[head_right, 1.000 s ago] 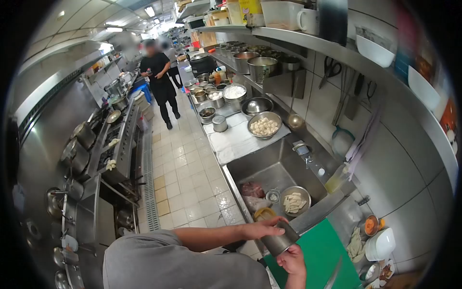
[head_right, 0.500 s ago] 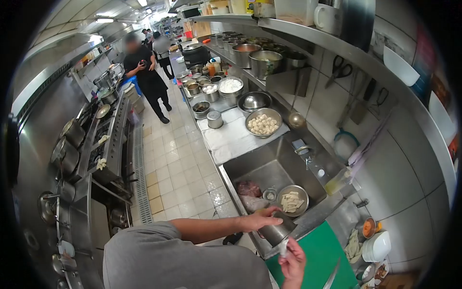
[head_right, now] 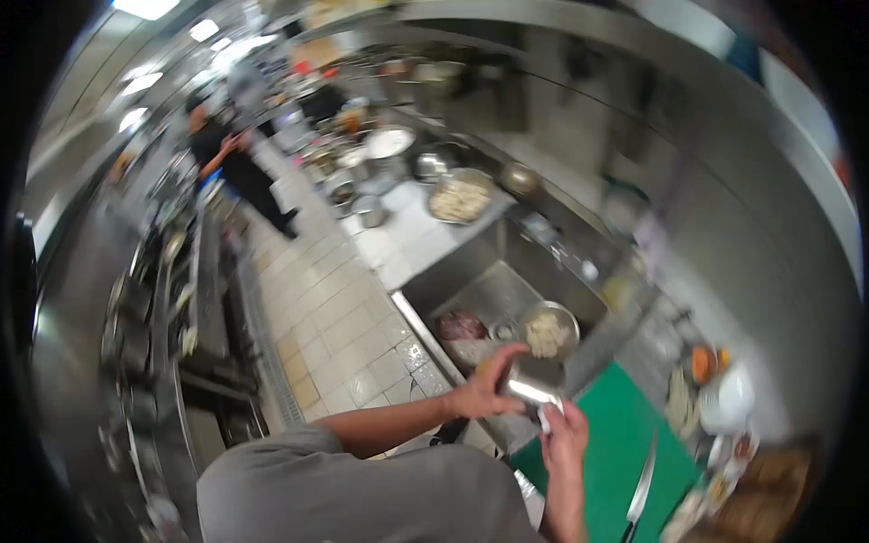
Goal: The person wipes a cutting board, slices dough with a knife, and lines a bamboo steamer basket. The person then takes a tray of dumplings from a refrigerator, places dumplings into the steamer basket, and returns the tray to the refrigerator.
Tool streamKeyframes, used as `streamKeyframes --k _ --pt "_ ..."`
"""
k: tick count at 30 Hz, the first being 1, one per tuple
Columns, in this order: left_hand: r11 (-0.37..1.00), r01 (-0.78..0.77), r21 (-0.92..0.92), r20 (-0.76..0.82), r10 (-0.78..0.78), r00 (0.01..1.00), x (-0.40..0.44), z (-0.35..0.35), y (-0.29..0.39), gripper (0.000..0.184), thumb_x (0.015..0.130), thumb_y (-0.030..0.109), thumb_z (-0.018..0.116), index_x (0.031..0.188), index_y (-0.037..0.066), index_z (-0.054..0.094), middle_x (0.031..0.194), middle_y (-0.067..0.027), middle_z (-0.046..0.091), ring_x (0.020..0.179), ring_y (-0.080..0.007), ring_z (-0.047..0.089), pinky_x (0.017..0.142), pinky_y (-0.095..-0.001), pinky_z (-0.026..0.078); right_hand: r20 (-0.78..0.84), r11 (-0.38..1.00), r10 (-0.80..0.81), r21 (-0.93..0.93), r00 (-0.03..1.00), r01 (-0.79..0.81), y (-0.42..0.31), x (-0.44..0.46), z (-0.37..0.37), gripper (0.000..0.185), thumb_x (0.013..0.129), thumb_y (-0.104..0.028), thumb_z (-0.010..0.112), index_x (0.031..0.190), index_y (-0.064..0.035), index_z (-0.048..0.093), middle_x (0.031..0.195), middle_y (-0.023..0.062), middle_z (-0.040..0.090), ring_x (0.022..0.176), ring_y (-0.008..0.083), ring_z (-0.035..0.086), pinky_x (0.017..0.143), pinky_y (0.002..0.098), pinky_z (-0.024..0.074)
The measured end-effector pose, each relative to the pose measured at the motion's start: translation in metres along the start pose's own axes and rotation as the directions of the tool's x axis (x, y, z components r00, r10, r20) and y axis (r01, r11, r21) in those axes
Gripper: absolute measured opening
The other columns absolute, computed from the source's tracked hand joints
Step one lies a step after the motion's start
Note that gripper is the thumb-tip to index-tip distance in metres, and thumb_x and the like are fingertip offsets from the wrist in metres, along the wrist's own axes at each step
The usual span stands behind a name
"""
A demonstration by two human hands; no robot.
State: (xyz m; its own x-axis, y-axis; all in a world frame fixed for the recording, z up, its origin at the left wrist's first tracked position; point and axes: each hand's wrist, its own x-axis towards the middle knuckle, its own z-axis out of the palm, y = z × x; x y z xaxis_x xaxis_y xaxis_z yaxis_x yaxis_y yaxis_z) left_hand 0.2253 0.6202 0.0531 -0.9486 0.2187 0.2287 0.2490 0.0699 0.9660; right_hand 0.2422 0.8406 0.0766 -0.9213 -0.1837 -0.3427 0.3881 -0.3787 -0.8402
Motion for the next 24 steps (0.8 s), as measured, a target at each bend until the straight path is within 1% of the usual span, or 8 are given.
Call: streamKeyframes --k 3,5,7,10,14,17,18,24 --pt "0.877 0.216 -0.429 0.101 -0.191 0.976 0.02 -0.006 0.001 0.077 0.087 0.023 0.073 0.155 0.008 0.039 0.156 -0.0169 0.041 0.146 -0.0319 0.039 0.122 -0.0466 0.032 0.209 0.889 -0.127 -0.41 0.97 0.205 0.0 0.004 0.005 0.02 0.099 -0.002 0.062 0.117 -0.0032 0.071 0.105 0.0022 0.074 0.092 0.0165 0.069 0.077 0.0311 0.0551" --pt "0.439 0.312 -0.843 0.105 -0.433 0.895 0.025 -0.012 -0.001 0.063 0.1 0.048 0.055 0.148 0.008 0.049 0.154 -0.0179 0.049 0.141 -0.039 0.05 0.116 -0.0528 0.041 0.555 0.141 -0.541 -0.681 0.632 0.718 -0.03 -0.001 0.017 0.026 0.095 0.003 0.059 0.116 -0.0044 0.071 0.108 0.0065 0.075 0.094 0.0246 0.069 0.08 0.0353 0.0557" --pt "0.262 0.424 -0.867 0.304 -0.395 0.867 0.036 -0.021 0.025 0.064 0.102 0.059 0.04 0.146 0.016 0.055 0.15 -0.0124 0.056 0.136 -0.0376 0.056 0.106 -0.0628 0.047 0.624 0.014 -0.485 -0.695 0.613 0.719 -0.058 0.008 -0.013 0.033 0.088 0.008 0.059 0.116 -0.0049 0.071 0.115 0.0119 0.073 0.099 0.0308 0.067 0.084 0.0378 0.0556" --pt "0.035 0.428 -0.903 0.418 -0.156 0.895 0.042 -0.024 0.044 0.081 0.1 0.072 0.034 0.155 0.015 0.047 0.154 -0.0137 0.052 0.141 -0.0391 0.051 0.111 -0.0637 0.042 0.171 0.383 -0.748 -0.678 0.641 0.627 -0.085 0.008 -0.05 0.035 0.088 0.014 0.058 0.117 -0.0027 0.069 0.116 0.0139 0.072 0.099 0.0257 0.069 0.088 0.036 0.0548" --pt "0.105 0.397 -0.912 0.366 -0.235 0.901 0.039 -0.017 0.057 0.083 0.097 0.072 0.039 0.157 0.016 0.044 0.159 -0.0157 0.047 0.145 -0.041 0.046 0.117 -0.0631 0.037 -0.032 0.706 -0.629 -0.441 0.777 0.554 -0.115 -0.014 -0.048 0.037 0.089 0.013 0.058 0.122 -0.0001 0.069 0.115 0.0154 0.073 0.106 0.0275 0.07 0.096 0.0387 0.0537" --pt "0.524 0.352 -0.776 0.149 -0.389 0.909 0.015 -0.012 0.002 0.068 0.096 0.062 0.056 0.146 0.015 0.053 0.148 -0.0111 0.058 0.132 -0.0336 0.058 0.104 -0.0583 0.048 0.58 0.161 -0.556 -0.628 0.596 0.761 -0.118 -0.023 -0.003 0.045 0.089 0.007 0.06 0.133 -0.0001 0.065 0.131 0.0198 0.069 0.123 0.039 0.066 0.106 0.0428 0.0506" --pt "0.39 0.461 -0.797 0.31 -0.391 0.867 0.018 -0.011 0.004 0.065 0.097 0.061 0.056 0.14 0.013 0.057 0.131 -0.0107 0.066 0.114 -0.0308 0.066 0.085 -0.0534 0.055 0.695 0.133 -0.417 -0.592 0.587 0.795 -0.113 -0.019 0.018 0.042 0.088 0.007 0.059 0.128 0.0004 0.068 0.133 0.0214 0.068 0.121 0.0417 0.065 0.106 0.0447 0.0516" --pt "0.335 0.68 -0.652 0.457 -0.542 0.705 -0.006 -0.009 0.024 0.057 0.101 0.062 0.051 0.127 0.013 0.063 0.096 -0.0098 0.074 0.06 -0.0234 0.069 0.046 -0.0381 0.054 0.698 -0.2 -0.037 -0.706 0.715 0.679 -0.041 0.016 0.04 0.014 0.076 -0.013 0.075 0.085 -0.004 0.077 0.093 0.0159 0.076 0.099 0.0337 0.072 0.087 0.0462 0.0567"
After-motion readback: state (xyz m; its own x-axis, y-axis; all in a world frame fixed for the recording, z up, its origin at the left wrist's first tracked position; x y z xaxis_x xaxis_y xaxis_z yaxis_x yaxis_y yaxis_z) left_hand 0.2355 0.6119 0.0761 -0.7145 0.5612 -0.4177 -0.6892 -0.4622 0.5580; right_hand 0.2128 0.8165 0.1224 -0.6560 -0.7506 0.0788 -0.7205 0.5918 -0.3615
